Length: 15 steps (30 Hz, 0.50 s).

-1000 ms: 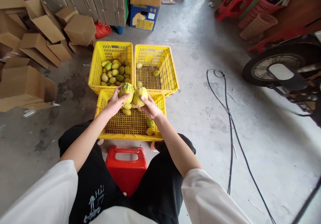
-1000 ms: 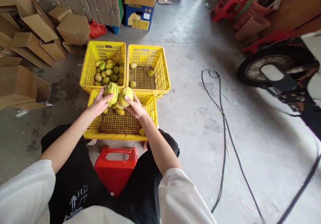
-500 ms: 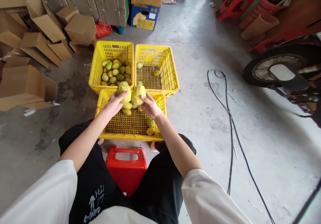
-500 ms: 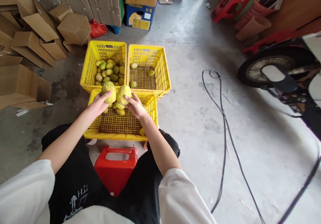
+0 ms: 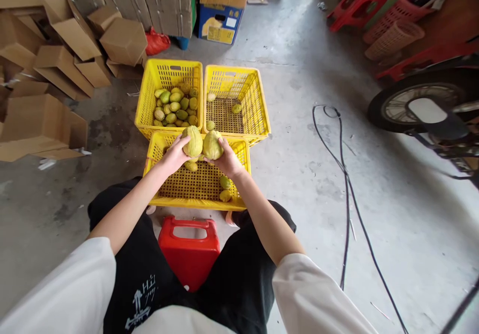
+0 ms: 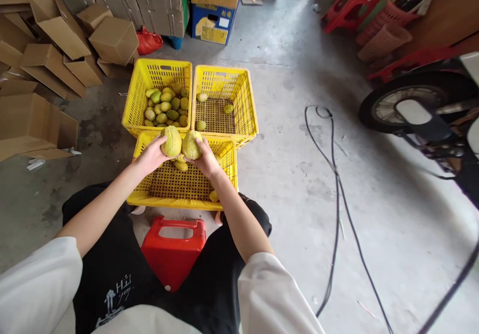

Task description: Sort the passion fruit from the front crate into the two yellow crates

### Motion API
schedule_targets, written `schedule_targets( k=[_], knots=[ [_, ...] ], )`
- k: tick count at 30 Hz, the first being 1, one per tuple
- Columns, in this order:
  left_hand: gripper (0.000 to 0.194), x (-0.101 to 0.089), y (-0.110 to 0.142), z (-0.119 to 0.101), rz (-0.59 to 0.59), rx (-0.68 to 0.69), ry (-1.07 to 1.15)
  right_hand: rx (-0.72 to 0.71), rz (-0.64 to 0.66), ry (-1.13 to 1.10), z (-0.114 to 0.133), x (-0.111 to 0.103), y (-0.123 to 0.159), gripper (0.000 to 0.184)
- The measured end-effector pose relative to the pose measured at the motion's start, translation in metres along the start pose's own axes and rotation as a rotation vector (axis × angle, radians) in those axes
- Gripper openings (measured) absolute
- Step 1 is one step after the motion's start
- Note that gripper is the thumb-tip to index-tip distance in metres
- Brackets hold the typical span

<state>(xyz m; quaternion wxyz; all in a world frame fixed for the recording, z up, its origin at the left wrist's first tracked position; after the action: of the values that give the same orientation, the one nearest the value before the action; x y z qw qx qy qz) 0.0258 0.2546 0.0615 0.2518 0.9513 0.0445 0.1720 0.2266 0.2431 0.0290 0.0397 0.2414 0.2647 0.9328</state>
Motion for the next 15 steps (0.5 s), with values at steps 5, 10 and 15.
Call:
schedule_targets(
  k=[5,10,15],
  knots=[
    [0.069,-0.005,0.006,0.0,-0.006,0.029,-0.131,-0.024,0.093,0.079,0.003,0.0,0.005,0.066],
    [0.071,-0.019,0.011,0.005,-0.105,-0.054,-0.418,0.051,0.091,0.362,0.0,-0.002,0.014,0.069],
    [0.065,-0.034,0.026,0.005,0.03,0.206,-1.305,0.183,0.082,0.857,-0.01,-0.007,0.013,0.067]
  ],
)
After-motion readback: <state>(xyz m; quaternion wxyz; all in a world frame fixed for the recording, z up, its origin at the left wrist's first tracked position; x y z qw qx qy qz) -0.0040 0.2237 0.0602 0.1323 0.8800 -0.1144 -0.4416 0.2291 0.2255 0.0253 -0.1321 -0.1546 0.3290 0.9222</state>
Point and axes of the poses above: each hand's wrist, its own y-axis away from the middle knuckle, its own x-axis out of the palm, z = x × y, the point moved 1 cm from there along -y, towards the middle knuckle, and after that the axes turned 11 degrees about -z, right-handed, at the moved point
